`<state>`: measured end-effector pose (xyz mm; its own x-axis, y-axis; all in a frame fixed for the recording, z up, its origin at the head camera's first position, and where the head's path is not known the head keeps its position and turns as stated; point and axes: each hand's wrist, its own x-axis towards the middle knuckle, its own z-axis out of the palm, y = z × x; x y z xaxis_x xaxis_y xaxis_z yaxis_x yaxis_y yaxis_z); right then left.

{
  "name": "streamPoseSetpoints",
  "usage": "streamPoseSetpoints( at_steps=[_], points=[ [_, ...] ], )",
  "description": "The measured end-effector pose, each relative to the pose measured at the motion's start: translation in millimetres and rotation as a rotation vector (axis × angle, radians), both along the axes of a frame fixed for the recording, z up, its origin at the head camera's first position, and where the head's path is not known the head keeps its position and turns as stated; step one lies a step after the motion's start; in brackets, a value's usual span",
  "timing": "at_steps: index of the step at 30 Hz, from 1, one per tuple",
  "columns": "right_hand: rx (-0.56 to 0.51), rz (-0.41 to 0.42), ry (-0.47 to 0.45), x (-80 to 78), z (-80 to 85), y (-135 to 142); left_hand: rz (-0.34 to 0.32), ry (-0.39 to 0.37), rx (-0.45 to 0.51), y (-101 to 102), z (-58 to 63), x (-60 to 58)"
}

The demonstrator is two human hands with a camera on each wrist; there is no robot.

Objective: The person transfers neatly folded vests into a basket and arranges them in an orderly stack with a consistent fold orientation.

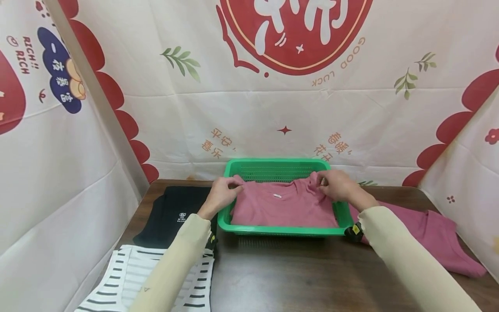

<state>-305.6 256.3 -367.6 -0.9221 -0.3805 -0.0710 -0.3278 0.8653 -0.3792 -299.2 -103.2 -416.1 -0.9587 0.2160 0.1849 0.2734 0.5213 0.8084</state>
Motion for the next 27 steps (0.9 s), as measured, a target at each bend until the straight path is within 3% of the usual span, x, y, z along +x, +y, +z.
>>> streamPoseSetpoints(
  at_steps=[4,9,14,18,27],
  points=[
    [0.041,0.065,-0.020,0.9,1.0,-8,-0.125,0.039,-0.153,-1,2.8,-0.2],
    [0.051,0.055,-0.154,1.1,-0.9,-12,-0.268,0.092,-0.435,4,9.0,0.8],
    [-0.022,0.039,-0.261,2.0,-6.6,-12,-0.338,0.089,-0.630,13,12.7,6.0],
    [-0.057,0.033,-0.318,4.2,-10.5,-12,-0.340,0.057,-0.660,16,13.9,12.1],
    [-0.101,0.039,-0.284,16.4,-7.7,-4,-0.415,0.077,-0.512,12,15.6,19.0]
  ],
)
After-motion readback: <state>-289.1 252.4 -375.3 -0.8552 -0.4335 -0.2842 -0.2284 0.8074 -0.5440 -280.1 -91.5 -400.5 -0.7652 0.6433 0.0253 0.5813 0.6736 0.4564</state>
